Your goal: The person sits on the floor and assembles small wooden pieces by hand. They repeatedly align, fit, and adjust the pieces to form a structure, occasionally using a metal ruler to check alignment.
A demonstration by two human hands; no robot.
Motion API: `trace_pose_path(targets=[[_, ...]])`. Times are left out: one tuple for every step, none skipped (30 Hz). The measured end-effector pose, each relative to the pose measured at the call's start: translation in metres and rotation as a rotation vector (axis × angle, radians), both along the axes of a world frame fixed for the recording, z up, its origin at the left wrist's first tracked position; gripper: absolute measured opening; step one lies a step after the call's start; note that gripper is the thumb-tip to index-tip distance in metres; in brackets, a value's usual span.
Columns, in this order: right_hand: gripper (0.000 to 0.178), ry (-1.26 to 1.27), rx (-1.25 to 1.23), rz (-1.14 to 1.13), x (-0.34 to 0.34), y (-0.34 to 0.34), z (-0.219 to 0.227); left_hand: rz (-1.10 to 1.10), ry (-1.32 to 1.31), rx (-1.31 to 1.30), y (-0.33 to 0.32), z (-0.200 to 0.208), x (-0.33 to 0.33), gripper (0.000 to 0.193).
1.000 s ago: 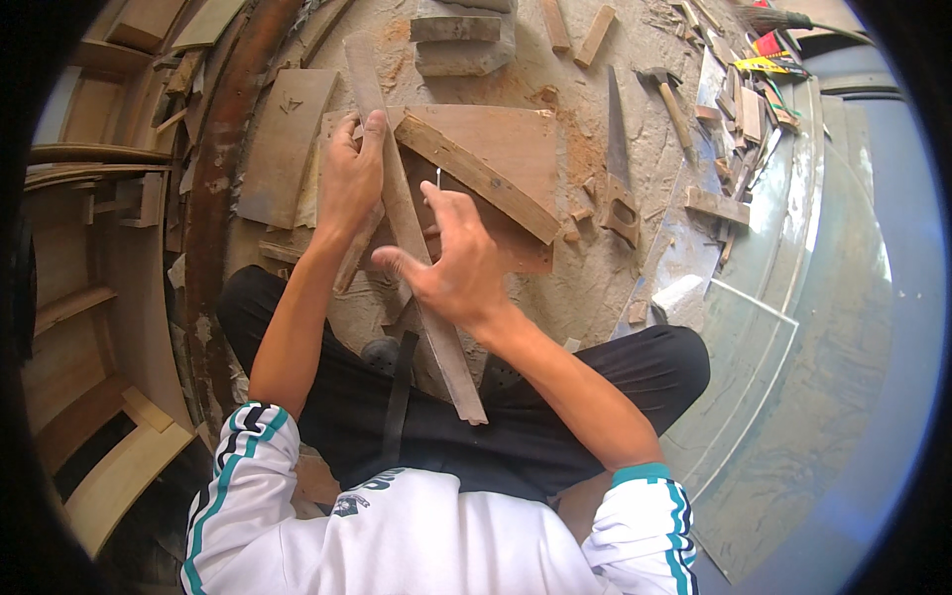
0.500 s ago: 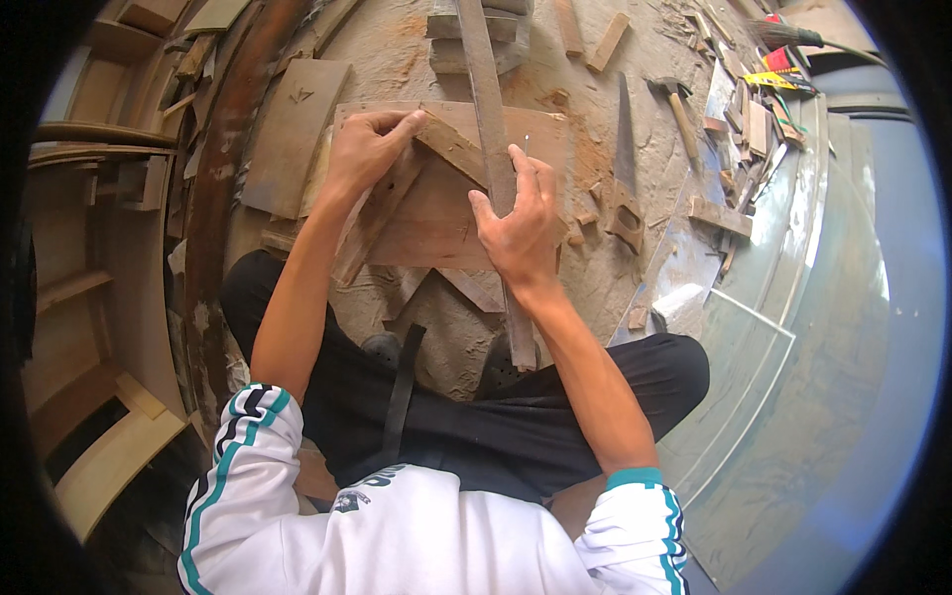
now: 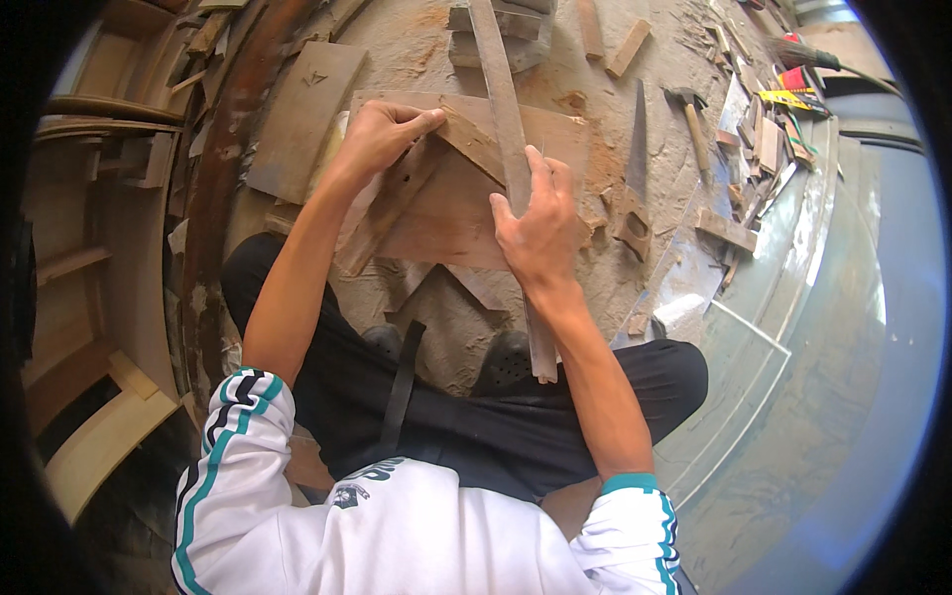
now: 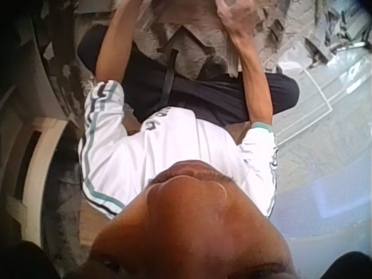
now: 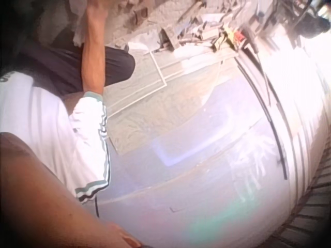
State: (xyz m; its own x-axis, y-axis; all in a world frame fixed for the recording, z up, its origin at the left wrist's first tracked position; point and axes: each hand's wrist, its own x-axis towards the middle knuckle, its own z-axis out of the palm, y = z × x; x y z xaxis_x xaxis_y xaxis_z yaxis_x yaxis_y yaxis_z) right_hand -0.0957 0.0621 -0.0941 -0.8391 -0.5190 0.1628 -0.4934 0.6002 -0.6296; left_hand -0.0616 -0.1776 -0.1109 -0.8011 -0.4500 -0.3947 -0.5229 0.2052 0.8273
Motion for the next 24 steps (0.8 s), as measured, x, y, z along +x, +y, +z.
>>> trace_pose_path(targets=[[0.066,-0.013,-0.011,0.002,0.000,0.000,0.001,0.001,0.004,0.004,0.001,0.000,-0.001,0.039],[0.066,-0.025,-0.022,0.005,0.000,-0.001,0.002,0.003,0.007,0.008,0.001,0.000,-0.001,0.040],[0.065,-0.012,-0.024,0.009,0.002,-0.003,0.002,-0.001,-0.004,0.006,0.000,-0.001,-0.002,0.040],[0.065,0.000,-0.027,0.015,0.004,-0.005,0.002,-0.004,-0.016,0.003,-0.001,0.000,-0.002,0.040],[0.064,0.012,-0.029,0.022,0.005,-0.007,0.002,-0.006,-0.029,0.001,-0.001,0.000,-0.002,0.039],[0.064,0.013,-0.031,0.021,0.006,-0.009,0.002,-0.007,-0.029,0.012,-0.002,0.000,-0.001,0.040],[0.063,0.014,-0.029,0.017,0.006,-0.011,0.000,-0.011,-0.029,0.025,0.000,0.005,0.000,0.041],[0.063,0.015,-0.027,0.013,0.006,-0.012,-0.001,-0.015,-0.029,0.039,0.002,0.008,-0.001,0.041],[0.063,0.036,-0.035,0.012,0.004,-0.014,0.000,-0.022,-0.016,0.022,0.003,0.008,-0.001,0.042],[0.063,0.053,-0.045,0.016,0.003,-0.016,0.002,-0.023,-0.007,0.002,0.003,0.007,0.001,0.042],[0.063,0.071,-0.055,0.019,0.002,-0.018,0.003,-0.025,0.002,-0.018,0.003,0.006,0.003,0.043],[0.063,0.100,-0.054,0.032,0.000,-0.019,0.003,-0.016,0.013,-0.039,0.004,0.005,0.004,0.043],[0.063,0.130,-0.052,0.045,-0.003,-0.020,0.004,-0.009,0.025,-0.060,0.006,0.004,0.003,0.044],[0.063,0.160,-0.051,0.057,-0.006,-0.020,0.004,-0.001,0.037,-0.081,0.006,0.003,0.004,0.045],[0.063,0.153,-0.055,0.065,-0.007,-0.022,0.003,0.006,0.023,-0.064,0.006,0.002,0.005,0.044],[0.063,0.150,-0.054,0.069,-0.009,-0.022,0.004,0.007,0.014,-0.045,0.006,0.004,0.004,0.044],[0.063,0.147,-0.055,0.072,-0.011,-0.022,0.004,0.009,0.004,-0.025,0.006,0.005,0.004,0.044],[0.063,0.137,-0.040,0.076,-0.013,-0.022,0.003,0.008,0.034,-0.046,0.006,0.003,0.005,0.044],[0.063,0.129,-0.029,0.079,-0.014,-0.022,0.003,0.006,0.066,-0.071,0.005,0.000,0.005,0.045],[0.064,0.120,-0.019,0.081,-0.016,-0.022,0.003,0.004,0.098,-0.097,0.005,-0.003,0.005,0.045],[0.064,0.098,-0.007,0.082,-0.016,-0.023,0.001,0.018,0.147,-0.104,0.005,-0.007,0.006,0.043],[0.064,0.079,0.009,0.080,-0.018,-0.023,-0.001,0.030,0.198,-0.106,0.006,-0.008,0.007,0.041],[0.065,0.059,0.025,0.078,-0.019,-0.023,-0.001,0.042,0.250,-0.109,0.008,-0.010,0.006,0.038],[0.065,0.053,0.027,0.076,-0.021,-0.023,-0.001,0.053,0.234,-0.083,0.009,-0.011,0.006,0.038]])
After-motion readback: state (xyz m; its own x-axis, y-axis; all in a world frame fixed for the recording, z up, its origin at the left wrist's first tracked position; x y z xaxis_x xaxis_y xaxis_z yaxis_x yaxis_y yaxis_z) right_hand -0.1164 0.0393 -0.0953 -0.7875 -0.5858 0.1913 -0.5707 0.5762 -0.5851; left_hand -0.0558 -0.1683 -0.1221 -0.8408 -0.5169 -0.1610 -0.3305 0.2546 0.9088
